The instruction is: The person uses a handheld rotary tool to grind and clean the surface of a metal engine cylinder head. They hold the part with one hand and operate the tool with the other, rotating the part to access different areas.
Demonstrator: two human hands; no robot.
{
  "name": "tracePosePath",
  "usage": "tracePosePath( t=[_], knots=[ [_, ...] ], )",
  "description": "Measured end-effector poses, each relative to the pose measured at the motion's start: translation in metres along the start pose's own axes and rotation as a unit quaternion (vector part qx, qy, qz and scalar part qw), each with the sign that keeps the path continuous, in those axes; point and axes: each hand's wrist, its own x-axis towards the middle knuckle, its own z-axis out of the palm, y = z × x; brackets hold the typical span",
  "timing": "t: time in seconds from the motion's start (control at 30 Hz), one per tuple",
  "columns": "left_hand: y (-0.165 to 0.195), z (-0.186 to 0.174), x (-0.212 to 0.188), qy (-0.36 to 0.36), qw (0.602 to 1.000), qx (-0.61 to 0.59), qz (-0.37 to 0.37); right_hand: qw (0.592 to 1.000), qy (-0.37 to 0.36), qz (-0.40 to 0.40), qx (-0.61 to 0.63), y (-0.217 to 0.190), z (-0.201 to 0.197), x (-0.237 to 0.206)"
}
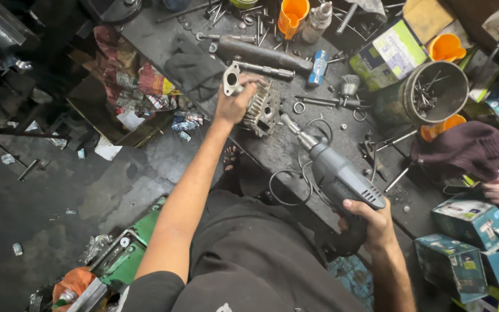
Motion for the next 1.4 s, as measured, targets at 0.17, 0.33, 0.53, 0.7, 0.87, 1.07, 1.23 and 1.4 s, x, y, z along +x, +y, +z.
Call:
tracePosePath(
  t=[0.17,0.33,0.53,0.7,0.87,1.07,1.23,1.4],
  knots=[
    [0.008,-0.002,0.004,0.002,1.0,0.031,0.004,0.991,-0.059,-0.036,-0.11,-0.032,0.022,0.028],
    [0.021,-0.004,0.003,0.001,0.999,0.022,-0.043,0.961,-0.098,0.035,-0.258,-0.1,0.024,0.067],
    [0.031,-0.01,0.005,0.018,0.998,0.057,-0.02,0.854,-0.185,0.023,-0.487,-0.181,0.065,0.107],
    [0.035,-0.013,0.006,0.037,0.996,0.071,-0.032,0.761,-0.131,0.017,-0.635,-0.188,0.105,0.075],
    [0.033,-0.012,0.007,0.025,0.998,0.052,-0.032,0.745,-0.079,-0.028,-0.662,-0.143,0.118,0.033],
    [0.026,-0.008,0.006,0.011,0.998,0.063,-0.02,0.846,-0.015,-0.093,-0.525,-0.074,0.104,0.005],
    [0.004,-0.001,0.0,-0.001,0.999,0.022,-0.025,0.932,-0.011,-0.205,-0.298,-0.01,0.061,0.01],
    [-0.027,-0.003,-0.003,-0.046,0.973,-0.203,-0.095,0.991,-0.019,-0.119,0.056,0.023,0.01,0.001]
  ],
)
